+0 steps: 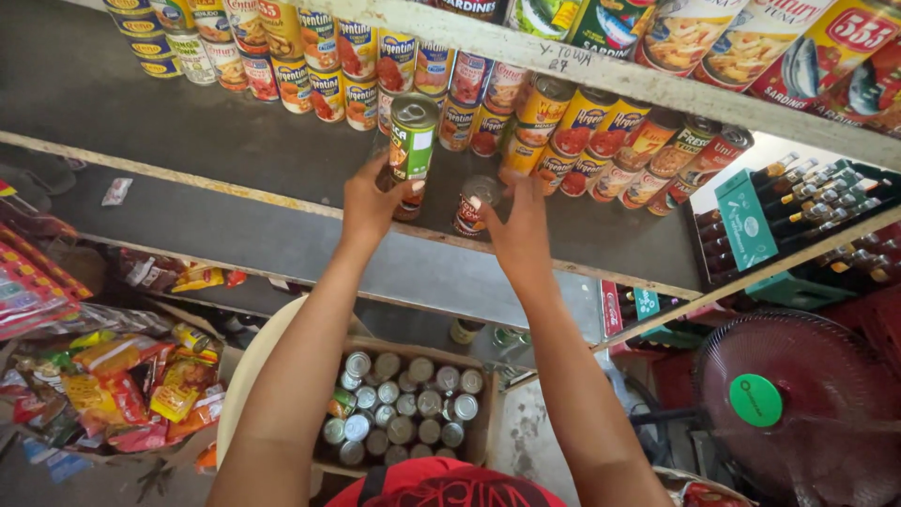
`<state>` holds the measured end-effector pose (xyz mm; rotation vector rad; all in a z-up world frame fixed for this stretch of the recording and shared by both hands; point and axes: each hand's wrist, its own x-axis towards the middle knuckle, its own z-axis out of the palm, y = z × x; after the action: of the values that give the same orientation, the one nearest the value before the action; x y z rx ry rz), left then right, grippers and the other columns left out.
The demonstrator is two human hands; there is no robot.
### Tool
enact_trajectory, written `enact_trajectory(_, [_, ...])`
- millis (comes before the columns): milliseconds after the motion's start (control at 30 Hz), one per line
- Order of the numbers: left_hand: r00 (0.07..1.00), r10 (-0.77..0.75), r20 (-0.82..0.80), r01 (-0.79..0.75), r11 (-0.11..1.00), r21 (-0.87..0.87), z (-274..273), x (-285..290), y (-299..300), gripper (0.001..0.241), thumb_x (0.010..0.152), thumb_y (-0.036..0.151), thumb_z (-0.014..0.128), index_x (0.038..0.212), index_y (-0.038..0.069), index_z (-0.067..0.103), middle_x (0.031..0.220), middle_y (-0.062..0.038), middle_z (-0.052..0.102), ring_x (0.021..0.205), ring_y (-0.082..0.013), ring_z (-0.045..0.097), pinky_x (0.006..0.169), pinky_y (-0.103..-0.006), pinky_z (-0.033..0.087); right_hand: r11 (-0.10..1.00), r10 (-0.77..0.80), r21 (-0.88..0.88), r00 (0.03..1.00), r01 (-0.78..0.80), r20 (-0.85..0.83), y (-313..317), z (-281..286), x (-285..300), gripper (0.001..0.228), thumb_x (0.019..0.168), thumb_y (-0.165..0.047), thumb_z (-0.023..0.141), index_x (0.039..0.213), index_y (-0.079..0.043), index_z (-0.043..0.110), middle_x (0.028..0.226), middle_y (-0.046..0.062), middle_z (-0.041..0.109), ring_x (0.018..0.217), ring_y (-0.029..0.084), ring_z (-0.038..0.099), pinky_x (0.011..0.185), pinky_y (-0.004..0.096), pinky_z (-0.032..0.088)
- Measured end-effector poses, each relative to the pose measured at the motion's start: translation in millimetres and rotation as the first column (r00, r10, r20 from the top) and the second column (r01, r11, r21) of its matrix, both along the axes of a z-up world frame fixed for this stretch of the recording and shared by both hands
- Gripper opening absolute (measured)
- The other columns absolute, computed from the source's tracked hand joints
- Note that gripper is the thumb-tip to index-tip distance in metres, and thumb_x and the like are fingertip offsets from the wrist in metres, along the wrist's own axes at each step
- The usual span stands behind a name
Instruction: Stocking and organizing canned food products from a container onto shelves in a grocery store.
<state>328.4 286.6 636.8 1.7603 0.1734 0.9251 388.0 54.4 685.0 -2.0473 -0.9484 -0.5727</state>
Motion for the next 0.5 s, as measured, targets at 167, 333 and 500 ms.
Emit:
enact_trajectory(167, [0.999, -0.021, -0.039, 0.019, 0.999, -0.040, 4, -3, 2, 0.050, 0.084, 0.005, 0.083, 0.131, 0.000, 0.067, 0.108, -0.010, 0.078, 0.093, -0.0112, 0.071, 0.081, -0.0289, 0.057, 0.956, 0.287, 0.151, 0.909, -0.251, -0.304, 26, -12, 12, 0.068, 0.087, 0.009, 0.056, 0.151, -0.009, 0.041, 0.141, 0.016, 0.058, 0.123, 0.029, 0.061, 0.105, 0.041, 0.049])
enact_trajectory(333, [0.987, -0.158, 0.031, 0.161, 0.971, -0.179, -6, -3, 9, 0.057, 0.082, 0.001, 0.081, 0.136, 0.000, 0.061, 0.115, -0.009, 0.076, 0.100, -0.0080, 0.068, 0.084, -0.0272, 0.057, 0.769, 0.640, 0.406, 0.592, -0.494, -0.490, 58, -41, 27, 0.094, 0.082, 0.021, 0.040, 0.166, -0.013, 0.013, 0.166, 0.019, 0.035, 0.152, 0.030, 0.041, 0.122, 0.042, 0.036])
enact_trajectory(500, [0.999, -0.039, 0.012, 0.040, 0.997, -0.062, -1, -7, 13, 0.044, 0.084, 0.000, 0.079, 0.128, -0.002, 0.070, 0.112, -0.012, 0.079, 0.098, -0.0107, 0.072, 0.083, -0.0262, 0.057, 0.777, 0.629, 0.420, 0.549, -0.470, -0.550, 70, -61, 32, 0.093, 0.087, 0.021, 0.040, 0.166, -0.012, 0.004, 0.165, 0.022, 0.038, 0.154, 0.031, 0.038, 0.123, 0.041, 0.033])
